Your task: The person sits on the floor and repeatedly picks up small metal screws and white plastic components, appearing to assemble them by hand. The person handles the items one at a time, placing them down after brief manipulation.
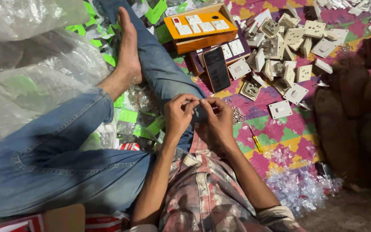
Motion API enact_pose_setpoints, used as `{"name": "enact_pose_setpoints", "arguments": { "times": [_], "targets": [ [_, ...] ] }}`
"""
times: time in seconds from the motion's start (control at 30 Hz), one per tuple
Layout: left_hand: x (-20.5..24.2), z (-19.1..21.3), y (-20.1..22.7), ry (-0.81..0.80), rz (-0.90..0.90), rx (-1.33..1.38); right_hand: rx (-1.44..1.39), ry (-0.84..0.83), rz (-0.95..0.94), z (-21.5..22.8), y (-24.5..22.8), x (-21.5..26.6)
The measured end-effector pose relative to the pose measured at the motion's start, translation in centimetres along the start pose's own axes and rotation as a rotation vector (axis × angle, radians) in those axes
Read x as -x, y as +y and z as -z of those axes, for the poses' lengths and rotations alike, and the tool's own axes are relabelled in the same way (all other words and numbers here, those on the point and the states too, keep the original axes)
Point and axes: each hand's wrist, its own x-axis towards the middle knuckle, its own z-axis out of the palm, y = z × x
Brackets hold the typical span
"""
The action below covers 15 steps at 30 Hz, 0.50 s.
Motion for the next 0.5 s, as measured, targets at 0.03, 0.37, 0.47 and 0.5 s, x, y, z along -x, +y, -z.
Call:
{"name": "enact_pose_setpoints", "arguments": {
  "times": [0.03,0.37,0.47,0.5],
  "targets": [
    [0.03,0.0,-0.01,0.003,0.004,0.001,0.048,-0.006,0.038,0.05,0.08,-0.13],
    [0.06,0.08,0.16,0.018,-0.022,-0.006,-0.095,0.013,0.111,-0.03,0.28,0.06],
    [0.13,0.05,0.12,0.015,-0.022,0.004,-0.031,-0.016,0.156,0.06,0.43,-0.11],
    [0.11,0.04,0.08,0.02,-0.018,-0.001,-0.059,-0.025,0.215,0.05,0.42,-0.21]
  ]
}}
